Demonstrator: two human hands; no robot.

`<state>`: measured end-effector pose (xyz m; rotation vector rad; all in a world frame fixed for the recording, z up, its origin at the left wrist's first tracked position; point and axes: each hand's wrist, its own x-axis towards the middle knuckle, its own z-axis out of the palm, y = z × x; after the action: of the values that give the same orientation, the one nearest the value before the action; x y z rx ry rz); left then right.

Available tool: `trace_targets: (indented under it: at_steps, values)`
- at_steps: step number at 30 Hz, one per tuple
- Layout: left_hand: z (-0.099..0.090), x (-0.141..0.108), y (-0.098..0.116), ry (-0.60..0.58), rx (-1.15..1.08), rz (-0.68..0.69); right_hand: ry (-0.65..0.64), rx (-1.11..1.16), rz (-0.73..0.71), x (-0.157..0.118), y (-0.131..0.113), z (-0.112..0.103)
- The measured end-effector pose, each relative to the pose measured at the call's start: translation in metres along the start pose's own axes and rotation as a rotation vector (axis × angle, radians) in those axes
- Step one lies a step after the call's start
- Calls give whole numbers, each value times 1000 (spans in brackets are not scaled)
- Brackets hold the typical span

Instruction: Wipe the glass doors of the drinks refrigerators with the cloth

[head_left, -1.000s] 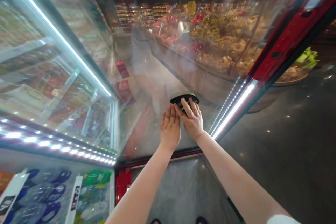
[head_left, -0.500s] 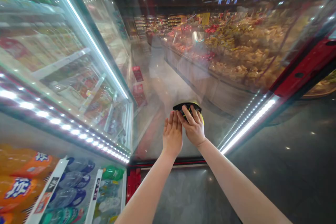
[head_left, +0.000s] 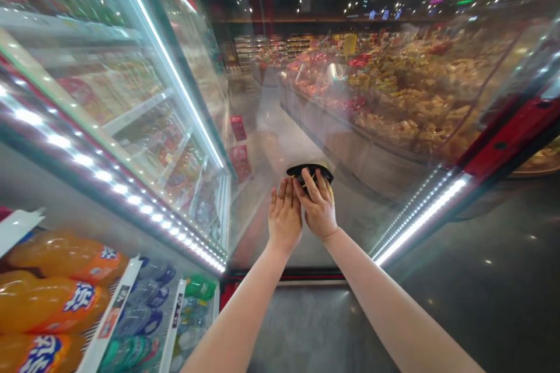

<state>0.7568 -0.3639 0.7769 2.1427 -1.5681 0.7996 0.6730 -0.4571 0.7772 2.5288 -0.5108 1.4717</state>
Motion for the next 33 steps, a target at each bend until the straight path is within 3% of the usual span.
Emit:
trace_targets:
  at_steps: [2,5,9,13,17,21,25,29,33]
  values:
    - [6,-17,-7,-69,8,-22,-69,2,-76,-11,-4,4]
    - [13,-35,2,-158,-1,-25,-145,-17,-152,-31,8,-4]
    - [3,-21,12,-103,-39,27,-88,-49,-78,-21,15,-19]
    - [-13,-4,-17,7,-30,-15,34,-18,-11,11,-19,-3]
    - [-6,-30,-49,-55,13,-93,2,-6,-96,8,-51,24]
    - [11,-60,-44,-157,7,-90,-111,-60,-233,-18,-40,21]
    - [6,-51,-35,-119,-38,-65,-119,-71,-230,-12,-30,7]
    - [-10,-38,-64,-3,-37,-88,-43,-42,-93,15,-65,24]
    - [-3,-64,-96,6,15,-190,-78,-6,-168,11,-104,57]
